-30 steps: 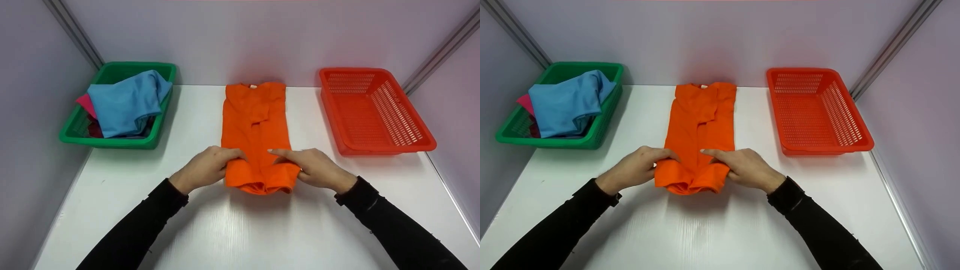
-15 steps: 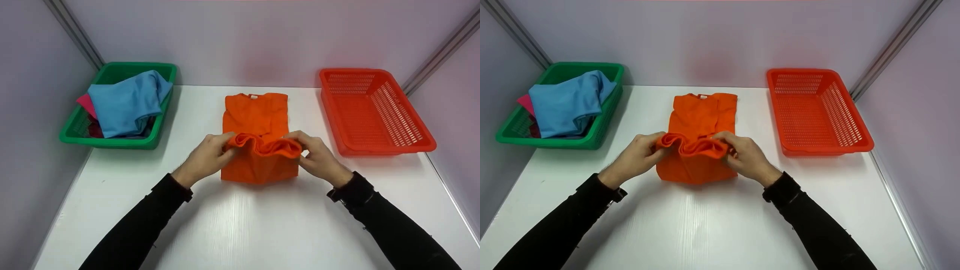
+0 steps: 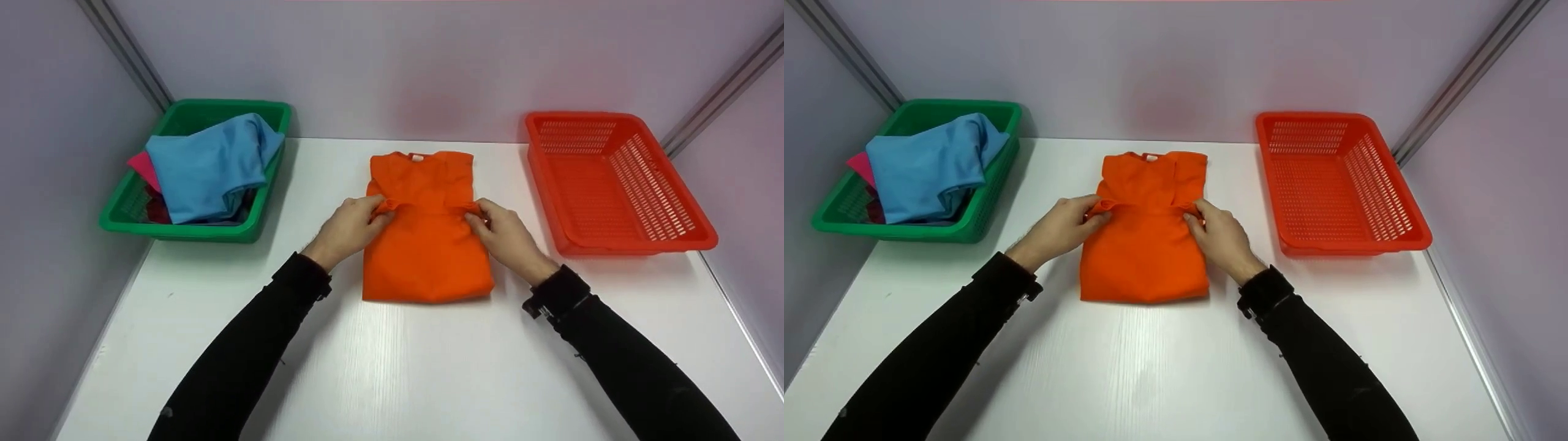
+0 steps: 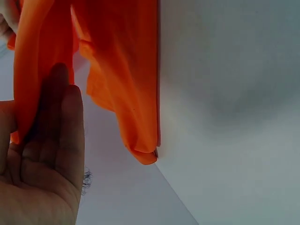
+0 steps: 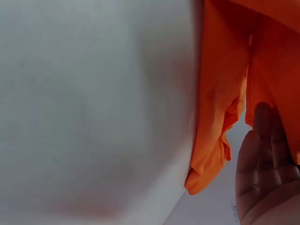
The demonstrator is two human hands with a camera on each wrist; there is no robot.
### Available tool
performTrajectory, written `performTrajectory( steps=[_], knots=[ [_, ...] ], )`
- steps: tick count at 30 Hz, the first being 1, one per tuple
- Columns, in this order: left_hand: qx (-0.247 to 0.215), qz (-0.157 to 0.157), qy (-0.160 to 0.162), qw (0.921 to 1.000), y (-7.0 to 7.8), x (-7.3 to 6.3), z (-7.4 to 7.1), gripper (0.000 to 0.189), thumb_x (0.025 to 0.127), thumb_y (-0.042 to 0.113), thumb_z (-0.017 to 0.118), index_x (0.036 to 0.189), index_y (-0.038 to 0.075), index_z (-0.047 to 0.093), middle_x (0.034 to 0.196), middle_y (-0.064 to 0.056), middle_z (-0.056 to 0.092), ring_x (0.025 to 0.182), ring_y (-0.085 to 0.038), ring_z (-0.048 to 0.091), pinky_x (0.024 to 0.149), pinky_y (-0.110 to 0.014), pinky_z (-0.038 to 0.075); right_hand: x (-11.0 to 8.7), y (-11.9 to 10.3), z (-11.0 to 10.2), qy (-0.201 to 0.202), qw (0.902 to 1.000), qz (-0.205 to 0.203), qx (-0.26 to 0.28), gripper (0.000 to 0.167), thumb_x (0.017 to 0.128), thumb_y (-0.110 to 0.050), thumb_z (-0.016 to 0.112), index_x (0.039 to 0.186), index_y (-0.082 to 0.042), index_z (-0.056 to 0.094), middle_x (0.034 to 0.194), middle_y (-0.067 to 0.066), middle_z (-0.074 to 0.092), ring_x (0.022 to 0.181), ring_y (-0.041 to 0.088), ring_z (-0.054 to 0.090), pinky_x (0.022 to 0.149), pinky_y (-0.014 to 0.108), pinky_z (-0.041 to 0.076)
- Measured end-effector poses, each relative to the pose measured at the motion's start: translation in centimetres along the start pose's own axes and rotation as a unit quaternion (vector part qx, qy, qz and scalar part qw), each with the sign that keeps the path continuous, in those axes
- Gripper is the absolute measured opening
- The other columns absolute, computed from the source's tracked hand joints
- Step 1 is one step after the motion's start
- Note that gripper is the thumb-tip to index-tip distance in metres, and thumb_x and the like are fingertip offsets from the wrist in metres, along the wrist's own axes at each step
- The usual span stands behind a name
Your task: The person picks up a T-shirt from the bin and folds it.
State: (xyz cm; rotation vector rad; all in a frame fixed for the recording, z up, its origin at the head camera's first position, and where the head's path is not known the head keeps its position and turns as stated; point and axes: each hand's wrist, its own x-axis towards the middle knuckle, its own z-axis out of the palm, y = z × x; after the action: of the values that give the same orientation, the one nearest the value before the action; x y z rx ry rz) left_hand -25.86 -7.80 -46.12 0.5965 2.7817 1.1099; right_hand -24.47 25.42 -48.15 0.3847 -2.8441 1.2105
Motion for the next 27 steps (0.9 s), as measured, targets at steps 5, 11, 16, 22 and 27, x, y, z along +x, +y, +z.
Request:
performTrajectory(
  steps=[5, 11, 16, 22, 27],
  knots=[
    [0.037, -0.023, -0.012, 0.9990, -0.6, 0.9, 0.4, 0.015, 0.121, 0.022, 0.069, 0.121, 0.008, 0.071, 0.091, -0.003, 0.059, 0.083, -0.022, 0.060, 0.078, -0.032, 0.051, 0.5, 0.6, 0.0, -0.018, 0.9993, 0.020, -0.027, 0.023, 0.123, -0.025, 0.064, 0.130, -0.006, 0.074, 0.117, 0.017, 0.082, 0.090, 0.027, 0.063, 0.079, 0.033, 0.050],
    [0.139, -0.003, -0.002, 0.9903, -0.8, 0.9, 0.6, 0.050, 0.120, 0.021, 0.070, 0.165, 0.004, 0.058, 0.150, -0.020, 0.075, 0.126, -0.038, 0.078, 0.108, -0.049, 0.069, 0.8, 0.6, 0.2, -0.048, 0.9948, 0.044, -0.079, 0.058, 0.123, -0.026, 0.062, 0.174, -0.004, 0.048, 0.170, 0.028, 0.063, 0.153, 0.048, 0.064, 0.135, 0.065, 0.048],
    [0.226, 0.042, -0.026, 0.9728, 0.0, -0.3, 1.0, 0.063, 0.121, 0.027, 0.068, 0.175, 0.004, 0.049, 0.182, -0.019, 0.054, 0.160, -0.042, 0.063, 0.129, -0.057, 0.059, -0.6, -0.5, 0.7, -0.083, 0.9839, 0.015, -0.158, 0.073, 0.123, -0.033, 0.060, 0.185, -0.006, 0.032, 0.194, 0.020, 0.030, 0.182, 0.045, 0.028, 0.146, 0.073, 0.025],
    [0.245, 0.092, -0.122, 0.9573, 1.2, -3.1, 1.5, 0.070, 0.124, 0.040, 0.060, 0.182, 0.006, 0.040, 0.192, -0.015, 0.037, 0.180, -0.036, 0.038, 0.146, -0.060, 0.035, -3.8, -2.3, 1.4, -0.145, 0.9588, -0.065, -0.236, 0.077, 0.123, -0.045, 0.057, 0.187, -0.012, 0.030, 0.198, 0.012, 0.022, 0.186, 0.042, 0.016, 0.149, 0.074, 0.016],
    [0.233, 0.104, -0.232, 0.9388, 1.5, -5.4, 1.8, 0.082, 0.123, 0.052, 0.056, 0.187, 0.010, 0.028, 0.198, -0.011, 0.021, 0.186, -0.034, 0.019, 0.152, -0.062, 0.019, -6.1, -2.5, 1.5, -0.210, 0.9353, -0.115, -0.261, 0.081, 0.122, -0.051, 0.057, 0.188, -0.015, 0.027, 0.199, 0.010, 0.018, 0.186, 0.043, 0.014, 0.149, 0.073, 0.012]
  ],
)
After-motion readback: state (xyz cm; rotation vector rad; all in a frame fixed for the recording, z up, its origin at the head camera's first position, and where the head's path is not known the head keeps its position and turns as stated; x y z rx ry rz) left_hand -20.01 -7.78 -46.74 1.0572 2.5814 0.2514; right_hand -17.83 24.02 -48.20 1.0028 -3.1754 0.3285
